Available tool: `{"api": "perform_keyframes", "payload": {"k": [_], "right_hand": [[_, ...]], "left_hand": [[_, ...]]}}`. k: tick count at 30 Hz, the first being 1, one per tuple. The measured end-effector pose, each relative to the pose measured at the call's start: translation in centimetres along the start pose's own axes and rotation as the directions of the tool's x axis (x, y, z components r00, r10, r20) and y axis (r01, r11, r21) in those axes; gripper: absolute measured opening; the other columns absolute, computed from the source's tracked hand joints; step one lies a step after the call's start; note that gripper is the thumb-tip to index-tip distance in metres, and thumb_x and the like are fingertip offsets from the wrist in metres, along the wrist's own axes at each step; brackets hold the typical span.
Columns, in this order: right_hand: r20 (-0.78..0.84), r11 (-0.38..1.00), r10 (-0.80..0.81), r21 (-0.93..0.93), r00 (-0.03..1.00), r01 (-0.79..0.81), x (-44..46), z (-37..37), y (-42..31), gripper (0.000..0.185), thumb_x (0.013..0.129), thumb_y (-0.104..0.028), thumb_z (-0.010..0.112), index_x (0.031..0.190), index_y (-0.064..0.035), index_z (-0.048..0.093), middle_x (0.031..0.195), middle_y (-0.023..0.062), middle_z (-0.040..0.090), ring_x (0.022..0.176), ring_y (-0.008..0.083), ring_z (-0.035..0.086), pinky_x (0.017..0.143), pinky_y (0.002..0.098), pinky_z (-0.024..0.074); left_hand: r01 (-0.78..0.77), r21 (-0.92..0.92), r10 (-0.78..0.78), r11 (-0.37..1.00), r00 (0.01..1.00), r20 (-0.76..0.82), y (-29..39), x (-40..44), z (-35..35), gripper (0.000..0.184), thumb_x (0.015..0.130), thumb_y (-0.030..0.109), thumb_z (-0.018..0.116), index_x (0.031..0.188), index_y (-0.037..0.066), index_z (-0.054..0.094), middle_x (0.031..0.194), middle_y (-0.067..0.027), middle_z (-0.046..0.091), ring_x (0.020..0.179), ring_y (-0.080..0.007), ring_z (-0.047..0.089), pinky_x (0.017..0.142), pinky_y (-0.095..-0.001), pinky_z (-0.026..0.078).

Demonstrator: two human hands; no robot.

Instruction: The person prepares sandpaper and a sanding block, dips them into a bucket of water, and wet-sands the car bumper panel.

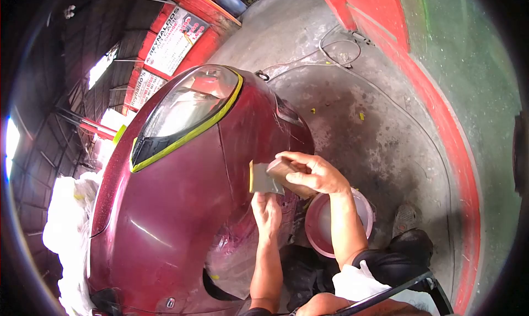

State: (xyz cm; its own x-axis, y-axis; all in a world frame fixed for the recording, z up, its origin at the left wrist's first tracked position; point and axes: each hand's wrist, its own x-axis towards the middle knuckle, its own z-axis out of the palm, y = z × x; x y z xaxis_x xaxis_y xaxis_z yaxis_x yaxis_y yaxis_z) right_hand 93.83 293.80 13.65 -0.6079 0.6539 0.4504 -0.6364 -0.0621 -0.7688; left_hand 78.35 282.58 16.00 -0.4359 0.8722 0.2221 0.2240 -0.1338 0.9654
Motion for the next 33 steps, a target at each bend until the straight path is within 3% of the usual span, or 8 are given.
{"api": "perform_keyframes", "payload": {"k": [5, 10, 12, 15, 18, 20, 28, 33], "right_hand": [[-0.042, 0.975, -0.033, -0.222, 0.999, 0.023, 0.3, 0.7, -0.2, 0.052, 0.093, -0.023, 0.067, 0.140, -0.0043, 0.053, 0.130, 0.0129, 0.064, 0.120, 0.0184, 0.059, 0.104, 0.0330, 0.0424], [-0.057, 0.954, 0.023, -0.298, 0.998, -0.039, 0.3, 0.0, -0.3, 0.057, 0.092, -0.024, 0.068, 0.143, -0.0055, 0.050, 0.134, 0.0183, 0.062, 0.118, 0.0204, 0.062, 0.102, 0.0340, 0.0440], [-0.042, 0.947, 0.004, -0.321, 0.999, -0.017, 0.3, 0.0, 0.3, 0.057, 0.092, -0.020, 0.067, 0.145, -0.0057, 0.048, 0.125, 0.0166, 0.066, 0.110, 0.0172, 0.062, 0.098, 0.0327, 0.0459], [-0.053, 0.931, -0.036, -0.364, 0.998, 0.014, 0.6, 0.4, 1.6, 0.059, 0.092, -0.016, 0.066, 0.146, -0.0057, 0.045, 0.114, 0.0151, 0.071, 0.101, 0.0140, 0.063, 0.093, 0.0316, 0.0485], [-0.092, 0.926, -0.051, -0.376, 0.994, 0.012, 1.1, 0.5, 2.8, 0.063, 0.090, -0.013, 0.066, 0.147, -0.0046, 0.043, 0.109, 0.0145, 0.071, 0.097, 0.0143, 0.064, 0.090, 0.0321, 0.0498], [-0.193, 0.931, -0.069, -0.364, 0.979, -0.006, 1.5, 0.3, 3.9, 0.061, 0.091, -0.015, 0.065, 0.147, -0.0038, 0.043, 0.111, 0.0133, 0.070, 0.098, 0.0143, 0.064, 0.089, 0.0317, 0.0500], [-0.228, 0.954, 0.204, -0.172, 0.952, -0.246, 1.5, 0.8, 2.0, 0.050, 0.096, -0.022, 0.063, 0.140, -0.0025, 0.053, 0.123, 0.0130, 0.067, 0.101, 0.0131, 0.063, 0.088, 0.0271, 0.0489], [-0.319, 0.986, 0.151, 0.114, 0.936, -0.120, 1.9, 1.2, 4.2, 0.034, 0.096, -0.019, 0.064, 0.125, -0.0030, 0.056, 0.099, 0.0035, 0.067, 0.089, 0.0095, 0.059, 0.084, 0.0263, 0.0481]], "left_hand": [[-0.134, 0.105, 0.139, 0.985, 0.989, -0.042, 1.8, -0.3, 0.8, 0.033, 0.095, -0.003, 0.055, 0.128, 0.000, 0.054, 0.125, -0.0095, 0.059, 0.116, -0.0168, 0.055, 0.099, -0.0307, 0.044], [0.184, 0.029, -0.181, 0.982, 0.903, 0.391, 4.9, -0.1, -2.0, 0.047, 0.093, 0.015, 0.065, 0.134, -0.001, 0.049, 0.127, -0.0076, 0.057, 0.116, -0.0176, 0.052, 0.094, -0.0283, 0.044], [0.208, 0.094, -0.203, 0.974, 0.978, -0.056, 5.2, 0.0, -0.1, 0.037, 0.099, 0.030, 0.060, 0.119, 0.000, 0.063, 0.105, -0.0037, 0.065, 0.094, -0.0120, 0.058, 0.079, -0.0305, 0.048], [0.111, 0.417, -0.070, 0.902, 0.991, -0.111, 2.6, 1.1, -0.9, 0.038, 0.102, 0.036, 0.056, 0.111, 0.001, 0.067, 0.096, -0.0019, 0.067, 0.085, -0.0092, 0.059, 0.069, -0.0289, 0.048], [0.244, 0.191, -0.202, 0.951, 0.956, -0.212, 1.1, 0.6, 0.4, 0.035, 0.104, 0.035, 0.053, 0.117, 0.004, 0.061, 0.101, -0.0048, 0.063, 0.085, -0.0117, 0.060, 0.071, -0.0267, 0.052], [0.007, 0.007, -0.005, 1.000, 0.957, -0.291, 0.0, 0.5, 1.3, 0.031, 0.103, 0.029, 0.056, 0.116, 0.001, 0.060, 0.100, -0.0050, 0.063, 0.085, -0.0123, 0.059, 0.072, -0.0303, 0.057], [0.008, -0.268, -0.085, 0.963, 0.957, -0.277, -0.5, 0.9, 2.7, 0.029, 0.101, 0.019, 0.060, 0.123, 0.001, 0.057, 0.119, -0.0112, 0.062, 0.104, -0.0218, 0.063, 0.092, -0.0419, 0.055], [0.035, -0.425, -0.133, 0.904, 0.971, -0.201, -0.8, 0.8, 2.5, 0.038, 0.102, 0.026, 0.057, 0.131, 0.002, 0.052, 0.126, -0.0129, 0.060, 0.113, -0.0259, 0.060, 0.099, -0.0401, 0.049]]}}
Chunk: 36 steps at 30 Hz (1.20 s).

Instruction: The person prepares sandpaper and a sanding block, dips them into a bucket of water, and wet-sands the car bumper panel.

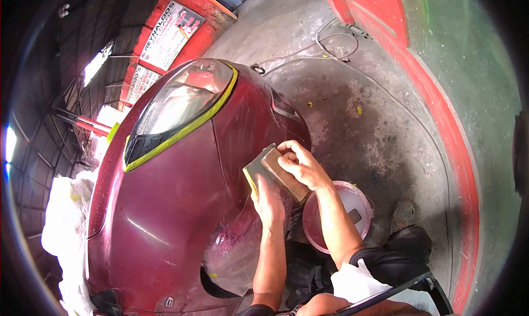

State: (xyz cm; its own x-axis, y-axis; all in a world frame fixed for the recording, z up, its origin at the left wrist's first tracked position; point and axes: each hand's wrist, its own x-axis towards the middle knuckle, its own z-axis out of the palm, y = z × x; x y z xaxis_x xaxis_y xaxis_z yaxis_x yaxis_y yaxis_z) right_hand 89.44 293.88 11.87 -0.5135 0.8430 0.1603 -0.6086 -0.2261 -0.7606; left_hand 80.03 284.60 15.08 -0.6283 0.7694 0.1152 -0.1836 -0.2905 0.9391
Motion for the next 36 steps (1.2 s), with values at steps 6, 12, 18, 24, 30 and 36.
{"api": "perform_keyframes", "payload": {"k": [6, 12, 18, 24, 30, 36], "right_hand": [[0.076, 0.984, -0.162, 0.085, 0.984, 0.156, 0.1, 0.0, 0.6, 0.042, 0.087, -0.019, 0.076, 0.118, -0.0039, 0.052, 0.098, 0.0017, 0.060, 0.089, 0.0092, 0.058, 0.084, 0.0254, 0.0473], [0.228, 0.878, -0.095, 0.477, 0.969, -0.026, 0.1, -0.8, 1.2, 0.043, 0.088, -0.019, 0.072, 0.120, 0.0015, 0.053, 0.106, 0.0109, 0.063, 0.094, 0.0171, 0.064, 0.080, 0.0378, 0.0581], [0.314, 0.660, -0.029, 0.719, 0.949, -0.218, 0.7, -1.7, 2.6, 0.054, 0.102, -0.035, 0.043, 0.132, 0.0096, 0.052, 0.117, 0.0254, 0.065, 0.098, 0.0291, 0.068, 0.075, 0.0406, 0.0606], [0.275, 0.748, -0.004, 0.638, 0.962, -0.179, 0.6, -1.5, 2.0, 0.054, 0.103, -0.034, 0.043, 0.130, 0.0115, 0.052, 0.118, 0.0280, 0.065, 0.095, 0.0307, 0.070, 0.075, 0.0398, 0.0605], [0.248, 0.832, -0.006, 0.538, 0.969, -0.133, 0.8, -1.6, 2.4, 0.050, 0.102, -0.032, 0.047, 0.130, 0.0086, 0.055, 0.117, 0.0221, 0.067, 0.094, 0.0264, 0.070, 0.073, 0.0366, 0.0595], [0.019, 0.928, -0.138, 0.352, 0.990, 0.123, 0.4, 0.2, 1.1, 0.030, 0.092, -0.013, 0.067, 0.119, -0.0009, 0.063, 0.110, 0.0064, 0.067, 0.099, 0.0134, 0.063, 0.088, 0.0288, 0.0504]], "left_hand": [[0.136, -0.142, -0.120, 0.980, 0.986, 0.119, 0.3, 0.0, -0.3, 0.054, 0.103, 0.042, 0.048, 0.138, 0.001, 0.047, 0.134, -0.0127, 0.056, 0.124, -0.0259, 0.053, 0.110, -0.0417, 0.037], [0.076, -0.129, -0.059, 0.989, 0.990, 0.130, 1.3, 0.2, 0.4, 0.058, 0.104, 0.046, 0.044, 0.140, 0.001, 0.044, 0.140, -0.0143, 0.052, 0.125, -0.0271, 0.053, 0.108, -0.0421, 0.040], [0.088, -0.130, -0.062, 0.988, 0.980, 0.191, 1.5, -0.1, 0.0, 0.056, 0.105, 0.044, 0.043, 0.140, 0.000, 0.044, 0.135, -0.0158, 0.056, 0.122, -0.0298, 0.057, 0.105, -0.0442, 0.044], [0.079, -0.120, -0.053, 0.990, 0.978, 0.204, 1.2, 0.0, -0.5, 0.055, 0.105, 0.043, 0.043, 0.141, 0.002, 0.042, 0.136, -0.0155, 0.055, 0.122, -0.0291, 0.057, 0.106, -0.0437, 0.044], [0.075, -0.102, -0.052, 0.992, 0.976, 0.210, 0.8, 0.2, -0.9, 0.056, 0.105, 0.043, 0.044, 0.143, 0.003, 0.041, 0.139, -0.0139, 0.053, 0.124, -0.0294, 0.055, 0.107, -0.0444, 0.042], [0.027, -0.067, -0.015, 0.997, 0.984, 0.180, 1.0, -0.2, 0.0, 0.055, 0.105, 0.041, 0.045, 0.146, 0.005, 0.038, 0.144, -0.0131, 0.049, 0.128, -0.0301, 0.052, 0.111, -0.0463, 0.038]]}}
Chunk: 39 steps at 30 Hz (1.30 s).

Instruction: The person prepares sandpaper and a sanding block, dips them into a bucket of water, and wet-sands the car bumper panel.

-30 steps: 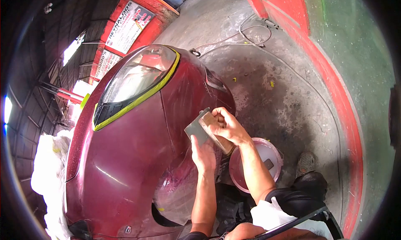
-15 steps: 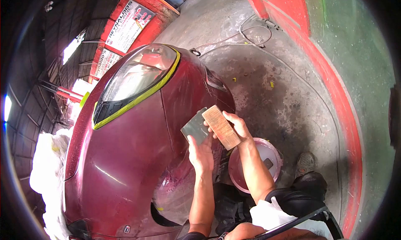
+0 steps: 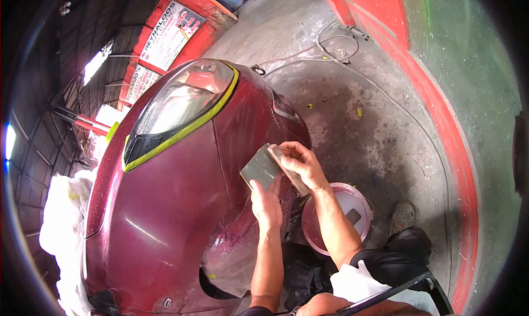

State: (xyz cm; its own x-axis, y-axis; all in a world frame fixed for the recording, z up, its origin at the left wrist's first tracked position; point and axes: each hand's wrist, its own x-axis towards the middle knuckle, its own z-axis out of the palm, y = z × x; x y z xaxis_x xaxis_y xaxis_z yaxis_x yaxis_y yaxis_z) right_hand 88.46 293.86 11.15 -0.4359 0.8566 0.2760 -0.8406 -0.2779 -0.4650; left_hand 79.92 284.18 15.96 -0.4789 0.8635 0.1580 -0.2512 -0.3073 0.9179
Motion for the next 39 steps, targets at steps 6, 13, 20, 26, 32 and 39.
{"api": "perform_keyframes", "payload": {"k": [6, 13, 20, 26, 32, 39], "right_hand": [[0.037, 0.912, -0.123, -0.390, 0.992, 0.128, -0.6, 2.0, -0.7, 0.036, 0.081, -0.013, 0.081, 0.111, -0.0035, 0.063, 0.102, 0.0032, 0.068, 0.096, 0.0095, 0.061, 0.088, 0.0295, 0.0493], [0.008, 0.912, -0.053, -0.407, 0.999, 0.052, -0.7, 2.3, 0.4, 0.039, 0.083, -0.014, 0.080, 0.116, -0.0034, 0.064, 0.111, 0.0062, 0.070, 0.104, 0.0110, 0.063, 0.093, 0.0307, 0.0498], [0.290, 0.986, -0.091, -0.108, 0.953, 0.127, -1.2, 1.1, 1.2, 0.050, 0.093, -0.030, 0.069, 0.129, 0.0040, 0.059, 0.125, 0.0087, 0.062, 0.116, 0.0148, 0.056, 0.099, 0.0292, 0.0448], [0.103, 0.997, 0.037, -0.077, 0.994, -0.029, -0.9, 0.8, 1.7, 0.013, 0.097, -0.014, 0.062, 0.099, -0.0012, 0.064, 0.088, -0.0020, 0.060, 0.082, 0.0047, 0.053, 0.074, 0.0257, 0.0473], [0.104, 0.933, 0.084, 0.341, 0.991, -0.115, -1.1, 0.4, 1.0, 0.021, 0.097, -0.019, 0.062, 0.109, -0.0036, 0.059, 0.098, 0.0006, 0.061, 0.091, 0.0098, 0.057, 0.081, 0.0282, 0.0487], [-0.113, 0.601, 0.377, -0.726, 0.919, -0.335, -2.6, -6.4, -0.8, 0.037, 0.097, -0.040, 0.058, 0.105, -0.0043, 0.060, 0.092, 0.0038, 0.061, 0.087, 0.0124, 0.056, 0.072, 0.0308, 0.0484]], "left_hand": [[-0.032, 0.059, 0.030, 0.998, 0.999, 0.027, 0.0, -0.3, 0.1, 0.057, 0.106, 0.040, 0.043, 0.149, 0.004, 0.033, 0.151, -0.0130, 0.041, 0.134, -0.0277, 0.046, 0.110, -0.0420, 0.038], [-0.017, 0.337, -0.023, 0.942, 0.993, 0.113, 0.8, -0.4, -0.5, 0.064, 0.106, 0.045, 0.040, 0.151, 0.001, 0.030, 0.145, -0.0106, 0.044, 0.129, -0.0219, 0.047, 0.110, -0.0375, 0.035], [-0.347, 0.749, 0.278, 0.565, 0.934, 0.223, 1.7, 0.9, -0.9, 0.057, 0.098, 0.017, 0.060, 0.149, 0.002, 0.039, 0.144, -0.0170, 0.049, 0.126, -0.0250, 0.054, 0.104, -0.0369, 0.044], [-0.313, 0.839, 0.463, 0.444, 0.882, 0.084, 1.1, -0.7, 2.3, 0.077, 0.086, 0.010, 0.074, 0.150, 0.002, 0.032, 0.137, -0.0164, 0.058, 0.113, -0.0221, 0.060, 0.097, -0.0347, 0.048], [-0.275, 0.861, 0.404, 0.429, 0.910, 0.090, 0.8, -1.2, 3.5, 0.082, 0.081, 0.013, 0.081, 0.148, 0.003, 0.035, 0.126, -0.0169, 0.066, 0.107, -0.0223, 0.064, 0.093, -0.0346, 0.050], [-0.264, 0.964, 0.194, -0.005, 0.946, 0.260, -5.2, -2.2, -0.8, 0.047, 0.100, 0.031, 0.056, 0.133, -0.002, 0.058, 0.137, -0.0360, 0.048, 0.126, -0.0470, 0.051, 0.106, -0.0504, 0.041]]}}
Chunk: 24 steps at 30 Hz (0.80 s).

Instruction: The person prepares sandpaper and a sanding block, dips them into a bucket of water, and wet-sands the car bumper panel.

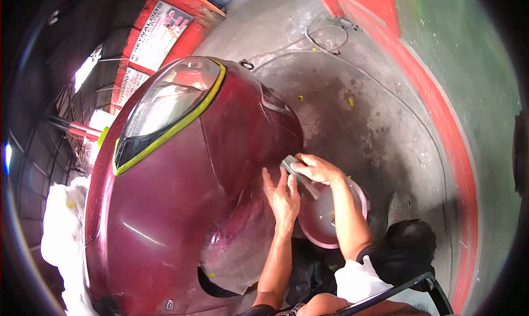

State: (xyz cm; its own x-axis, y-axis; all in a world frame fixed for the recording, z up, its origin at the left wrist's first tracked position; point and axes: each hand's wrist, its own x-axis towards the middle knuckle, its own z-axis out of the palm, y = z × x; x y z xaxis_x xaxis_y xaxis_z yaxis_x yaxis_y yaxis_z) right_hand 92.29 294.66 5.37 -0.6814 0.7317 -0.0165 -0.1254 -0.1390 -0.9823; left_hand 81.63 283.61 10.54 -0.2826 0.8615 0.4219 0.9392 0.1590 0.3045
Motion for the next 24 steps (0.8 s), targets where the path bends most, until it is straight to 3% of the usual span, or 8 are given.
{"api": "perform_keyframes", "payload": {"k": [2, 3, 6, 8, 13, 15, 19, 24], "right_hand": [[0.054, 0.939, 0.101, -0.337, 0.993, -0.077, -0.2, -1.6, 3.4, 0.050, 0.091, -0.047, 0.064, 0.114, -0.0032, 0.064, 0.102, 0.0145, 0.068, 0.094, 0.0269, 0.065, 0.079, 0.0391, 0.0501], [0.095, 0.897, 0.148, -0.432, 0.984, -0.093, -0.4, -1.8, 5.3, 0.049, 0.090, -0.048, 0.066, 0.112, -0.0043, 0.065, 0.103, 0.0142, 0.069, 0.094, 0.0292, 0.066, 0.080, 0.0409, 0.0503], [0.208, 0.800, 0.380, -0.563, 0.901, -0.208, -1.0, -1.2, 8.6, 0.046, 0.081, -0.048, 0.073, 0.104, -0.0082, 0.070, 0.089, 0.0101, 0.070, 0.081, 0.0233, 0.065, 0.074, 0.0410, 0.0502], [0.232, 0.731, 0.487, -0.636, 0.842, -0.248, -1.6, 0.4, 11.3, 0.038, 0.081, -0.042, 0.074, 0.100, -0.0097, 0.073, 0.082, 0.0112, 0.071, 0.073, 0.0228, 0.064, 0.068, 0.0412, 0.0493], [0.223, 0.581, 0.609, -0.779, 0.761, -0.236, -2.7, 3.6, 20.7, 0.042, 0.075, -0.036, 0.076, 0.105, -0.0064, 0.075, 0.103, 0.0145, 0.074, 0.097, 0.0306, 0.070, 0.083, 0.0420, 0.0545], [0.033, 0.475, 0.630, -0.807, 0.776, -0.351, -3.3, 4.2, 22.6, 0.047, 0.075, -0.036, 0.077, 0.112, -0.0075, 0.073, 0.113, 0.0150, 0.072, 0.107, 0.0316, 0.068, 0.088, 0.0421, 0.0549], [0.048, 0.407, 0.723, -0.836, 0.689, -0.369, -2.6, 3.1, 20.5, 0.050, 0.076, -0.039, 0.076, 0.116, -0.0080, 0.071, 0.119, 0.0141, 0.070, 0.111, 0.0308, 0.066, 0.090, 0.0422, 0.0535], [0.152, 0.623, 0.684, -0.631, 0.713, -0.463, -2.7, 1.6, 16.9, 0.054, 0.081, -0.044, 0.070, 0.119, -0.0046, 0.068, 0.121, 0.0137, 0.068, 0.115, 0.0309, 0.063, 0.098, 0.0413, 0.0485]], "left_hand": [[0.125, -0.265, -0.041, 0.956, 0.953, 0.300, -2.8, -1.5, 2.4, 0.044, 0.099, 0.033, 0.056, 0.126, -0.001, 0.063, 0.135, -0.0394, 0.047, 0.127, -0.0512, 0.048, 0.109, -0.0552, 0.036], [-0.100, -0.035, 0.105, 0.994, 0.918, 0.383, -3.8, -2.1, 3.0, 0.039, 0.097, 0.029, 0.058, 0.120, -0.002, 0.066, 0.133, -0.0371, 0.051, 0.125, -0.0499, 0.050, 0.108, -0.0551, 0.038], [-0.170, 0.080, 0.094, 0.982, 0.813, 0.575, -4.5, -0.1, 2.2, 0.036, 0.094, 0.025, 0.060, 0.114, -0.003, 0.067, 0.127, -0.0331, 0.057, 0.122, -0.0474, 0.053, 0.108, -0.0540, 0.038], [-0.452, 0.361, 0.337, 0.816, 0.878, 0.339, -2.0, 3.7, 0.2, 0.043, 0.090, 0.024, 0.065, 0.120, -0.006, 0.062, 0.133, -0.0271, 0.054, 0.127, -0.0428, 0.049, 0.112, -0.0560, 0.033], [-0.418, 0.794, 0.396, 0.441, 0.885, 0.246, -0.9, 12.7, -1.5, 0.072, 0.094, 0.039, 0.058, 0.142, -0.011, 0.041, 0.154, -0.0292, 0.032, 0.147, -0.0419, 0.023, 0.120, -0.0563, 0.013], [-0.423, 0.834, 0.379, 0.355, 0.880, 0.286, -1.8, 15.7, 0.5, 0.072, 0.095, 0.041, 0.056, 0.143, -0.011, 0.040, 0.154, -0.0288, 0.032, 0.147, -0.0419, 0.022, 0.121, -0.0551, 0.013], [-0.507, 0.838, 0.365, 0.202, 0.833, 0.416, -2.0, 18.9, 4.5, 0.075, 0.098, 0.047, 0.049, 0.145, -0.010, 0.037, 0.156, -0.0291, 0.028, 0.148, -0.0410, 0.019, 0.122, -0.0515, 0.010], [-0.497, 0.854, 0.316, 0.153, 0.844, 0.434, -2.2, 18.7, 6.9, 0.077, 0.099, 0.050, 0.043, 0.147, -0.010, 0.034, 0.157, -0.0294, 0.025, 0.150, -0.0398, 0.016, 0.123, -0.0502, 0.007]]}}
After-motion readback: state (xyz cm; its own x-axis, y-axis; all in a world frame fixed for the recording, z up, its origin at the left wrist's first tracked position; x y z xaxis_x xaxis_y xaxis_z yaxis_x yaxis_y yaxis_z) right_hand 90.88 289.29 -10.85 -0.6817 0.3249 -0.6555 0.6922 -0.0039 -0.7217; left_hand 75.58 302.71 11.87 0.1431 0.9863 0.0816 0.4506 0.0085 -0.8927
